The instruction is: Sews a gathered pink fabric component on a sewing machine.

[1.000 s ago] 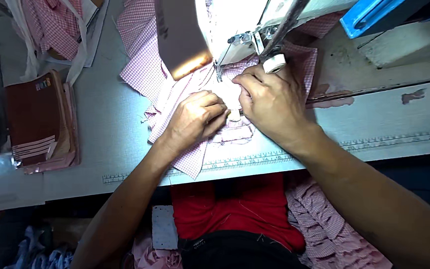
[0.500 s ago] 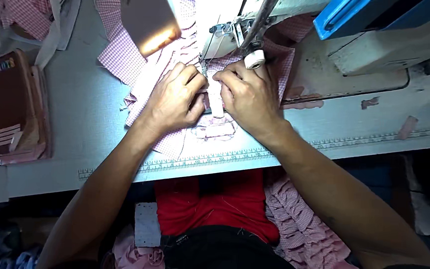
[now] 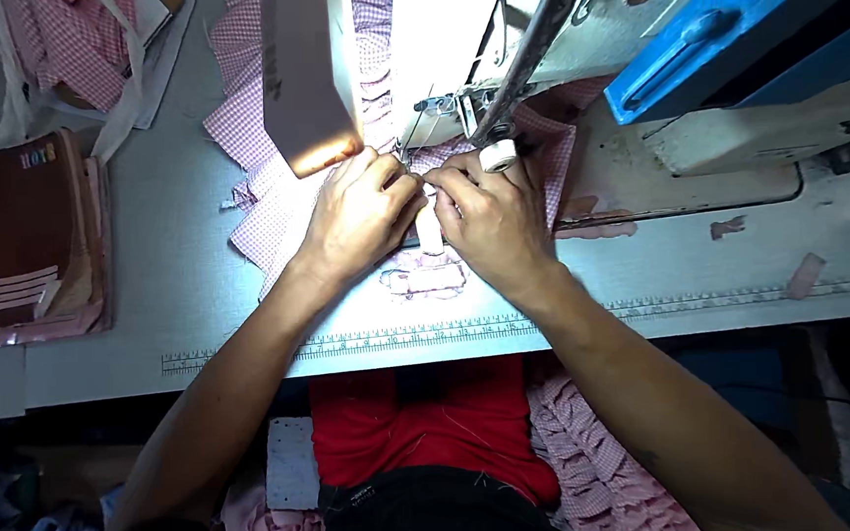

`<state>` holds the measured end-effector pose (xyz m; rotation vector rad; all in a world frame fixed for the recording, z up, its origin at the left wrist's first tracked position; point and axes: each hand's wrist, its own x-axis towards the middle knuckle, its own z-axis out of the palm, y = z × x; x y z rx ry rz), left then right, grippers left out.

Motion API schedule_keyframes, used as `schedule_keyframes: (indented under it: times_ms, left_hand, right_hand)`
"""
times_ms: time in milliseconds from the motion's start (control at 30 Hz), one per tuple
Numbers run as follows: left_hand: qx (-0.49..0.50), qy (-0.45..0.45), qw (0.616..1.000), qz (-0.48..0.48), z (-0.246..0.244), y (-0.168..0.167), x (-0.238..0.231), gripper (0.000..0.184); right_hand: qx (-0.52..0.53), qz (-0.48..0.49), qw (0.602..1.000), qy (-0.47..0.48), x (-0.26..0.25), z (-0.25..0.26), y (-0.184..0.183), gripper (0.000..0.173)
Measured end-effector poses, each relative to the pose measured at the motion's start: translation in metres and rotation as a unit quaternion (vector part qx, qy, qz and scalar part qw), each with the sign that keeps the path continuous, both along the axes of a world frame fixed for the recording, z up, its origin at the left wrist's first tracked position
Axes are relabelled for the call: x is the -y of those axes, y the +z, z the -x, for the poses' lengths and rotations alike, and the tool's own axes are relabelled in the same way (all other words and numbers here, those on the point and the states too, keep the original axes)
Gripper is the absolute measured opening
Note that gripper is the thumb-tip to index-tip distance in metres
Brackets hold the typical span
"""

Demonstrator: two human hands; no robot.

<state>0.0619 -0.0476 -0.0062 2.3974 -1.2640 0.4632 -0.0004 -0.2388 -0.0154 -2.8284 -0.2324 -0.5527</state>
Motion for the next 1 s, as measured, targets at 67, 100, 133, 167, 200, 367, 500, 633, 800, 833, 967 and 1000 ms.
schedule_keyframes:
  times_ms: [67,100,133,167,200,367,500,633,800,833,967,1000]
  left_hand:
    - [-0.001,-0.015,1.0,-0.008,-0.003,0.0,0.002,0.022]
    - [-0.006,-0.025,1.0,-0.004,-0.002,0.0,0.001,0.021]
    - [-0.016,-0.037,0.999,0.007,-0.001,0.0,-0.001,0.021]
    - [-0.031,-0.05,0.998,0.026,0.001,0.0,-0.005,0.02]
    - [-0.046,-0.062,0.996,0.047,0.005,-0.001,-0.01,0.019]
    - [-0.066,-0.062,0.994,0.058,0.019,-0.003,-0.019,0.017]
    - [-0.055,-0.087,0.991,0.085,0.03,-0.007,-0.016,0.015]
    - [-0.069,-0.084,0.991,0.079,0.032,-0.005,-0.017,0.015]
    - [-0.057,-0.096,0.993,0.022,0.02,0.001,-0.02,0.021]
    - [-0.056,-0.101,0.993,0.006,0.016,0.003,-0.022,0.023]
    - [-0.053,-0.12,0.991,0.008,0.001,0.0,-0.025,0.026]
    - [-0.051,-0.123,0.991,0.014,-0.002,-0.002,-0.024,0.026]
  right_hand:
    - [-0.002,-0.001,1.0,0.001,0.0,0.0,0.0,0.028]
    - [-0.005,-0.001,1.0,0.001,0.0,0.001,0.0,0.028]
    - [-0.005,-0.005,1.0,0.004,0.0,0.0,-0.001,0.028]
    - [-0.003,-0.009,1.0,0.006,0.0,-0.001,-0.002,0.028]
    - [-0.003,-0.011,1.0,0.007,0.002,-0.002,-0.002,0.028]
    - [-0.01,-0.014,1.0,0.002,0.001,-0.005,-0.001,0.028]
    - [-0.01,-0.013,1.0,0.003,0.004,-0.006,0.001,0.028]
    - [-0.02,-0.016,1.0,-0.003,0.003,-0.005,0.0,0.029]
    - [-0.047,0.008,0.999,-0.01,0.001,-0.009,0.005,0.031]
    - [-0.047,0.015,0.999,-0.019,0.0,-0.012,0.004,0.031]
    - [-0.033,0.027,0.998,-0.052,0.002,-0.036,-0.002,0.036]
    - [-0.034,0.025,0.997,-0.058,0.002,-0.041,-0.003,0.036]
